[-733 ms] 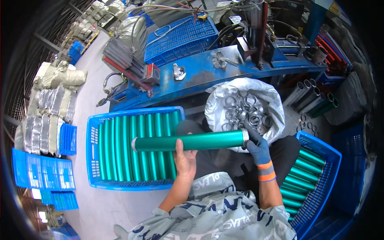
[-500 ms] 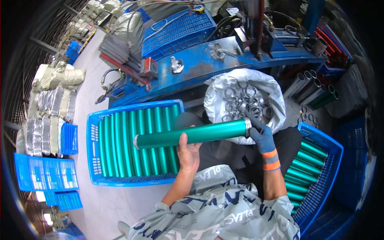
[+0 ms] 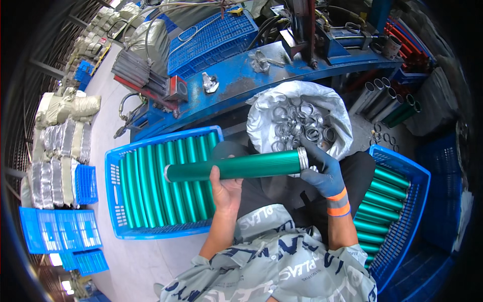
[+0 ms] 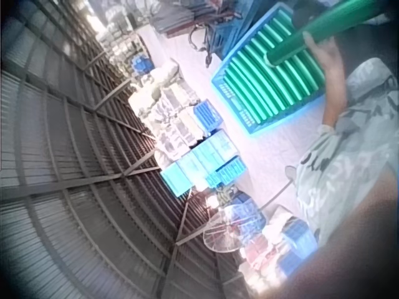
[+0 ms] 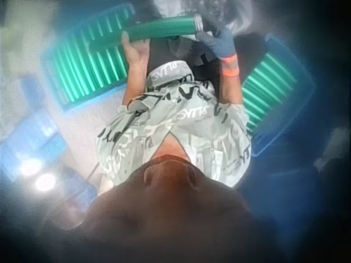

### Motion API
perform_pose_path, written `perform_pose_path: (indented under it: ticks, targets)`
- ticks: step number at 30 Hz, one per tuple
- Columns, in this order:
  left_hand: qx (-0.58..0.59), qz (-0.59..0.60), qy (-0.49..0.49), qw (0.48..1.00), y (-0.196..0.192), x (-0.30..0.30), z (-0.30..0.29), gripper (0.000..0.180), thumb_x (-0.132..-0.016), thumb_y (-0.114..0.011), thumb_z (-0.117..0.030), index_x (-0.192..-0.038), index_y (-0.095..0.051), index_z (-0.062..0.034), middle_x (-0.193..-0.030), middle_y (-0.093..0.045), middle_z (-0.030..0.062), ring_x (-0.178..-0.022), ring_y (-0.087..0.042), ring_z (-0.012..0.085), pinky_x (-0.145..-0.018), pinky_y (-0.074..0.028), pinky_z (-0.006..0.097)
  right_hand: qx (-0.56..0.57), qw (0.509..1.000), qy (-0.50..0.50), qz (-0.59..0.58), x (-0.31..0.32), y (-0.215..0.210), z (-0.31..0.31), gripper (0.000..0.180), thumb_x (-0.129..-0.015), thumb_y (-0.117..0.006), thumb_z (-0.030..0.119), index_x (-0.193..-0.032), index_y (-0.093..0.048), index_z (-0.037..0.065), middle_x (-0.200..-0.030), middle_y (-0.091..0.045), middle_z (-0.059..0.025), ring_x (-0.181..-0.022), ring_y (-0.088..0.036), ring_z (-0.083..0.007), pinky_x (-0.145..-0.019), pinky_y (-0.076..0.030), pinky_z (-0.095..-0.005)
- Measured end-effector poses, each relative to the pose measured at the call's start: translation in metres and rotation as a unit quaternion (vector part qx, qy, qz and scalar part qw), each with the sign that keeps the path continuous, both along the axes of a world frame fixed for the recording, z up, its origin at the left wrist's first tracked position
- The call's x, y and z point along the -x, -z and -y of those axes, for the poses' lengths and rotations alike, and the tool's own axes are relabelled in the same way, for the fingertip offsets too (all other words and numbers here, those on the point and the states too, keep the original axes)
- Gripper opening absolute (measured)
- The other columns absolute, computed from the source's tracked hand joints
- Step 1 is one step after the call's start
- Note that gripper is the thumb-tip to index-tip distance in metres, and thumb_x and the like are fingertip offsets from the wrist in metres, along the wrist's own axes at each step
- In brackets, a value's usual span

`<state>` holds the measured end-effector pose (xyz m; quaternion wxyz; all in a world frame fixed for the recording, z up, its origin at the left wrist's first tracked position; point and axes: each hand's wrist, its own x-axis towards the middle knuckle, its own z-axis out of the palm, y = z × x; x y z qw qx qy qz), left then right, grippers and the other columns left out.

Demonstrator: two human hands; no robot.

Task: Assembling metal rings and caps onto green industrial tubes using a press machine.

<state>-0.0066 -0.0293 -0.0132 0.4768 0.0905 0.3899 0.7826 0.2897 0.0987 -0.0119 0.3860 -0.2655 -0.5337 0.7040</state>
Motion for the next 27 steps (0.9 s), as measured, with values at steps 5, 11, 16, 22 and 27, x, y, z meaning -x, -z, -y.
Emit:
perform_pose_path:
  ticks: [5,11,16,22,27]
  targets:
    - [-0.025,0.014,-0.003,1.0,0.0,0.001,0.0,0.038,-0.11,-0.08,-0.042,-0.131,-0.076,-0.0106,-0.143,-0.078,0.0129,-0.132,-0.076,0.026,-0.113,-0.066,0.047,-0.002,1.0,0.029,0.009,0.004,0.004,0.002,0.097,-0.09,-0.099,0.027,-0.169,-0.053,-0.007,-0.162,-0.067,-0.0178,-0.15,-0.06,-0.0251,-0.131,-0.041,-0.0395]
    - [0.004,-0.03,-0.01,0.999,0.008,-0.003,0.0,0.056,-0.111,-0.076,-0.047,-0.154,-0.064,-0.0126,-0.147,-0.074,0.0109,-0.132,-0.074,0.0258,-0.11,-0.063,0.045,0.006,1.0,0.004,0.018,0.005,0.0,-0.015,0.096,-0.092,-0.097,0.027,-0.17,-0.053,-0.007,-0.16,-0.068,-0.018,-0.15,-0.06,-0.0234,-0.13,-0.042,-0.039]
    - [-0.02,-0.045,-0.032,0.998,0.007,0.003,-0.004,0.06,-0.111,-0.076,-0.05,-0.155,-0.063,-0.01,-0.151,-0.072,0.0118,-0.136,-0.071,0.0271,-0.114,-0.061,0.046,0.007,1.0,-0.022,-0.002,0.013,-0.008,-0.022,0.094,-0.093,-0.095,0.022,-0.171,-0.051,-0.007,-0.164,-0.064,-0.0182,-0.15,-0.061,-0.0257,-0.131,-0.042,-0.0395]
    - [-0.01,-0.001,0.006,1.0,0.001,0.013,-0.009,0.063,-0.112,-0.075,-0.053,-0.156,-0.064,-0.0089,-0.152,-0.072,0.0115,-0.137,-0.072,0.0263,-0.115,-0.062,0.045,-0.021,0.998,0.037,-0.048,0.021,-0.011,-0.011,0.101,-0.082,-0.103,0.015,-0.169,-0.055,-0.006,-0.158,-0.069,-0.0152,-0.144,-0.065,-0.021,-0.124,-0.051,-0.0398]
    - [-0.001,-0.002,0.031,1.0,0.008,0.012,-0.012,0.06,-0.113,-0.074,-0.052,-0.154,-0.066,-0.0094,-0.148,-0.075,0.0099,-0.133,-0.075,0.0247,-0.111,-0.065,0.043,-0.026,1.0,0.006,0.012,0.011,-0.012,-0.024,0.094,-0.081,-0.101,0.01,-0.165,-0.062,-0.003,-0.152,-0.073,-0.0127,-0.139,-0.067,-0.0202,-0.124,-0.049,-0.0369]
